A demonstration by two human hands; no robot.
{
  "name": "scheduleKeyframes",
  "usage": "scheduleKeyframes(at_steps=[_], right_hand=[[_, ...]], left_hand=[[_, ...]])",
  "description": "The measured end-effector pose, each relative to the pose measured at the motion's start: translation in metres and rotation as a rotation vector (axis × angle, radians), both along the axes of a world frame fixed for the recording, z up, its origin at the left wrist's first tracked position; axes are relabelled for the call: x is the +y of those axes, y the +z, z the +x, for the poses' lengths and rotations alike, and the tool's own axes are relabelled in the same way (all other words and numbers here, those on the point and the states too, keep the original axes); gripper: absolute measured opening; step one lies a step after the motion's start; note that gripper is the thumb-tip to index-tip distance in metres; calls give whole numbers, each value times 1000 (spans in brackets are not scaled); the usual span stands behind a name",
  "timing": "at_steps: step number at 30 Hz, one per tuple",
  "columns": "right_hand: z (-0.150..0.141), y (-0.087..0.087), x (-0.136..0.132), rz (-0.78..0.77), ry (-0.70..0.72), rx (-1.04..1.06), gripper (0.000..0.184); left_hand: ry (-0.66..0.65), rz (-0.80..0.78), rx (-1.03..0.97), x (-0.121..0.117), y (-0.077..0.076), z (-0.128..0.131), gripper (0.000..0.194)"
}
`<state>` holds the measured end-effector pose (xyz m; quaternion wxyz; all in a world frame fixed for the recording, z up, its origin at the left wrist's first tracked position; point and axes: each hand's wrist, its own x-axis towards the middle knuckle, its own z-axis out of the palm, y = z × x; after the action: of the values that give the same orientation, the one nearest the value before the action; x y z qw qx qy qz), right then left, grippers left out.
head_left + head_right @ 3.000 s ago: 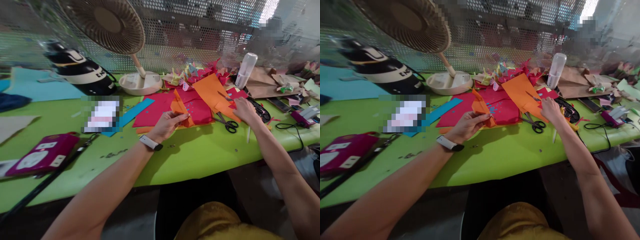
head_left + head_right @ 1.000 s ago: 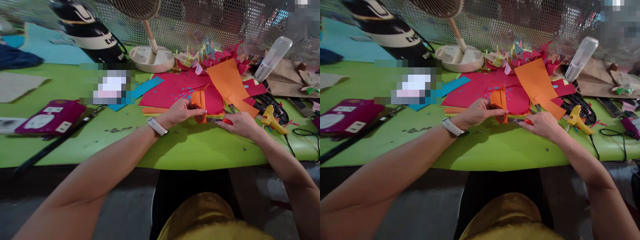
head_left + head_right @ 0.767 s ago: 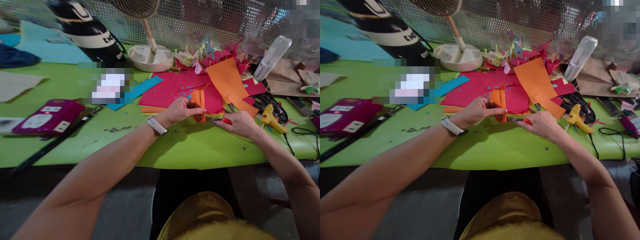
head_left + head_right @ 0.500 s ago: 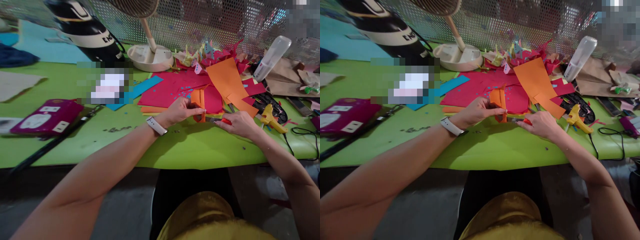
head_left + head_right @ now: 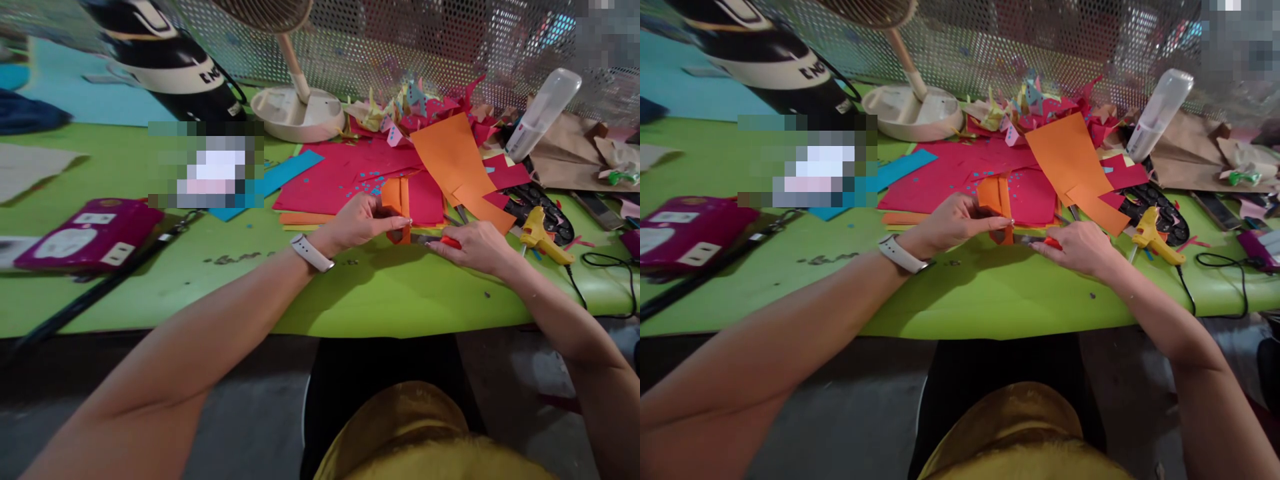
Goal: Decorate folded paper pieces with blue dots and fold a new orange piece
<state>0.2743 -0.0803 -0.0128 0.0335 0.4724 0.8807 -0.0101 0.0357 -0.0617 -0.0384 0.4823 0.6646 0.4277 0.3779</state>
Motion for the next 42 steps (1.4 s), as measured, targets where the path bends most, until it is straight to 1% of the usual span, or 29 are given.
scheduleKeyframes(at_steps=[4,10,14,20,26,28,31,34,37,42], right_hand=[[0,1,1,-9,4,-38,57],[-1,0,3,0,26,-117,57],[-1,-1,4,-13,-2,-95,58],[-2,-1,2,-30,-6,-81,59],[-5,2,0,-74,-10,-77,54],[-6,3,-1,-72,-9,-79,53],[-8,5,-2,-63,-11,-100,53],[-8,7,-3,-46,-30,-113,55],[-7,6,-3,-24,-37,-104,57],[-4,0,-2,-3,-20,-112,58]], left_hand=[[-13,-10,-10,-2,2,2,22],[-15,-3,-2,1,-2,3,21],[-22,3,22,4,-5,1,21],[-29,17,52,7,-13,-1,26],[-44,4,57,3,-9,0,23],[-30,2,51,3,-8,0,23],[-13,-4,54,3,-9,0,24],[-33,-17,72,5,-12,-2,25],[-49,-35,58,6,-12,-2,25],[-45,-51,46,4,-9,-2,25]])
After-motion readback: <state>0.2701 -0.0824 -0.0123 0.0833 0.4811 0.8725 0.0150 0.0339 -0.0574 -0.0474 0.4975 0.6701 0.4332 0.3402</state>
